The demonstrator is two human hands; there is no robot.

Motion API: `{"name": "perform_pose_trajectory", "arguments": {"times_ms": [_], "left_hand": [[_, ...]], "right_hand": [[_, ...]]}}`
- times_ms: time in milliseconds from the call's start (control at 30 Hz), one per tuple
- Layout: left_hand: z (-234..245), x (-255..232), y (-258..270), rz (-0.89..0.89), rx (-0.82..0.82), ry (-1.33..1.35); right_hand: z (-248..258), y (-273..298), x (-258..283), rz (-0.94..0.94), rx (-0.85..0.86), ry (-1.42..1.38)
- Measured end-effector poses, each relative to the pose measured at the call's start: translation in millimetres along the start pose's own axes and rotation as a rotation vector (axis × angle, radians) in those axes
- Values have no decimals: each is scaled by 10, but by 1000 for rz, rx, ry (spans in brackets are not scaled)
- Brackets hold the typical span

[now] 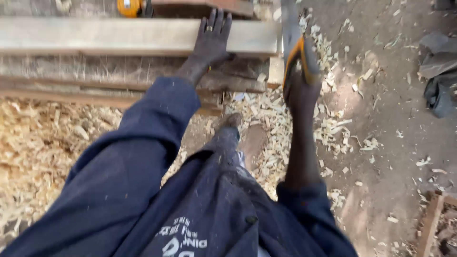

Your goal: A person is chiseling a notch into a wooden beam and using a hand saw to cut wood in a workshop.

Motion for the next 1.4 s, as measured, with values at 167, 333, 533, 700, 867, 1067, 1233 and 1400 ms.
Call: {"name": "perform_pose_trajectory", "arguments": {"times_ms": [167,333,533,700,867,1067,1233,1400], "left_hand": [[-20,-45,13,-6,36,-13],[208,-90,96,23,79,-26],[-153,28,-30,-20,-21,-27],[93,9,-109,12,20,-46],[114,-66,-46,10,52,-36],[-17,40,-198,37,99,-18],[-107,106,-170,-32,-13,-55],[-8,17,-36,-6,60,-26]], "right_hand": [[179,255,120,-571,40,-227],[1136,1927,202,-538,3,129],[201,535,26,373,-34,-6],[-134,-82,-76,-329,-4,-265],[872,1619,-513,-215,-54,243],[349,930,-374,-381,-115,286],[-343,-264,-639,-254,-56,-212],[601,1409,-466,-393,-21,248]]}}
Point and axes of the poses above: each hand's wrist, its own y-axis away from the middle knuckle, its own z-axis out of the back of the hand, x = y × z, the point moved 3 cm from there along -y, towards the middle knuckle, and after that the axes turned 4 degrees about -x, right-handed, at the moved point
